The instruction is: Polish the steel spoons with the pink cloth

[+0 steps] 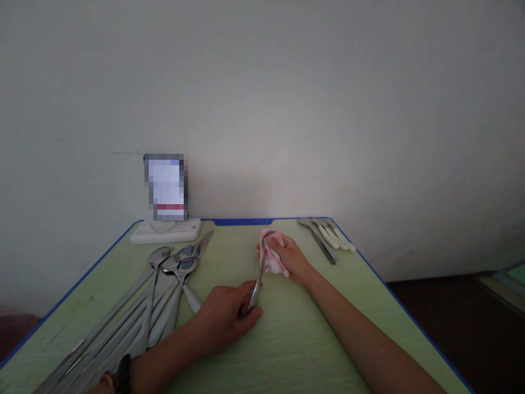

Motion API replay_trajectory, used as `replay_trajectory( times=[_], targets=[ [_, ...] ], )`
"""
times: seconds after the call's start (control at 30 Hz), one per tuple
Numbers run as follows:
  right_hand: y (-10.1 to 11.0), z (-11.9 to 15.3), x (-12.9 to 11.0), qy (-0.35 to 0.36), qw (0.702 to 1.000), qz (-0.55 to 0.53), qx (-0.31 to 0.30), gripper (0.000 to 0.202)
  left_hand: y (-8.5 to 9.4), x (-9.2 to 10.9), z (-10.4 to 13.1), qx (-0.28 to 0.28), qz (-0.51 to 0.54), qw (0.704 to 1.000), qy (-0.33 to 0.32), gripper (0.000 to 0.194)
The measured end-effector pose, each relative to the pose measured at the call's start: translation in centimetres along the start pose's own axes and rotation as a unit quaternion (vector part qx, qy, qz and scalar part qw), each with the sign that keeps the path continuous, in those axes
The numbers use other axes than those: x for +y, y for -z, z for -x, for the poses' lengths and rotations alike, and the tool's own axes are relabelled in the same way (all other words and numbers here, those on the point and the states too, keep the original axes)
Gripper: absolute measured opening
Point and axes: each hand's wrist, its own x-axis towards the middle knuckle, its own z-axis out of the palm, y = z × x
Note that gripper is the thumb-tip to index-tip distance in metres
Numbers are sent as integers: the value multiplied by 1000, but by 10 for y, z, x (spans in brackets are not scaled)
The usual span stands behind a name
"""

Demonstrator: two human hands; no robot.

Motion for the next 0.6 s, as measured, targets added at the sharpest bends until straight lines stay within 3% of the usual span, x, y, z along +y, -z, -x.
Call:
replay_trajectory(
  times=[0.6],
  targets=[
    [-2, 1, -2, 10, 1000, -7, -5, 32, 0, 3, 1, 12, -5, 1000, 12, 30]
  ],
)
